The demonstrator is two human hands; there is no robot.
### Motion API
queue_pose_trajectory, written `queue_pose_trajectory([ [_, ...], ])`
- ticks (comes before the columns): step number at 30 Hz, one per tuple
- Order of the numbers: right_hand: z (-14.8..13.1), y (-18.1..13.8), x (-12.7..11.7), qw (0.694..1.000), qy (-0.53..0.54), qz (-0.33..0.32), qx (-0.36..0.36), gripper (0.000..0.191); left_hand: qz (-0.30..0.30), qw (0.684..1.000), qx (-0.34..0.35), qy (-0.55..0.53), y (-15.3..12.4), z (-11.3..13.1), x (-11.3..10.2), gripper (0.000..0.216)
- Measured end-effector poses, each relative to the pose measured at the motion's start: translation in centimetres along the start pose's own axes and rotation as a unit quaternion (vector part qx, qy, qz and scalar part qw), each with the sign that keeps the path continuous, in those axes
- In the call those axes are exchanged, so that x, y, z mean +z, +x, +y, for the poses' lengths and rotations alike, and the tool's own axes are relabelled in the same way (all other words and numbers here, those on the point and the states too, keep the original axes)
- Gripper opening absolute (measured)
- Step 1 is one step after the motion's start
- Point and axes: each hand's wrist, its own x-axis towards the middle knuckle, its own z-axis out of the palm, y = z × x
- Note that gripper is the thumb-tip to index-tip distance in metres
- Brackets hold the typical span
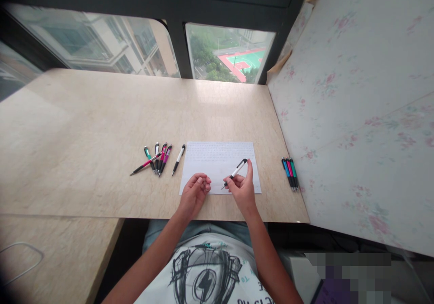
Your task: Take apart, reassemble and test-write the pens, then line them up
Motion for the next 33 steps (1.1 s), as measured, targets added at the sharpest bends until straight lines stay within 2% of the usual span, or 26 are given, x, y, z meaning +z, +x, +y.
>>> queue_pose_trajectory([
  [3,0.2,0.0,-0.2,1.0,0.004,-0.029,0.009,0.102,0.003,1.0,-0.001,-0.002,0.0,0.0,0.0,0.017],
  [8,1.0,0.5,-0.9,1.0,0.0,-0.025,0.012,0.05,0.003,1.0,-0.003,-0.006,0.0,0.1,0.0,0.018],
  [11,1.1,0.8,-1.1,1.0,0.012,-0.009,0.007,0.036,0.003,1.0,-0.003,-0.006,0.0,0.1,0.0,0.017],
  [13,1.1,0.8,-1.0,1.0,0.024,0.003,0.006,0.041,0.002,1.0,-0.004,-0.006,0.0,0.1,0.0,0.016],
  [18,0.7,0.7,-0.5,0.998,0.057,0.018,-0.004,0.09,0.004,1.0,-0.005,-0.005,0.0,0.1,0.0,0.017],
  [20,0.6,0.6,-0.4,0.998,0.063,0.022,-0.007,0.1,0.004,1.0,-0.006,-0.005,0.0,0.1,0.1,0.017],
  [33,0.1,0.6,-0.3,0.996,0.07,0.036,-0.035,0.095,0.006,1.0,-0.007,-0.004,-0.1,0.2,0.1,0.016],
])
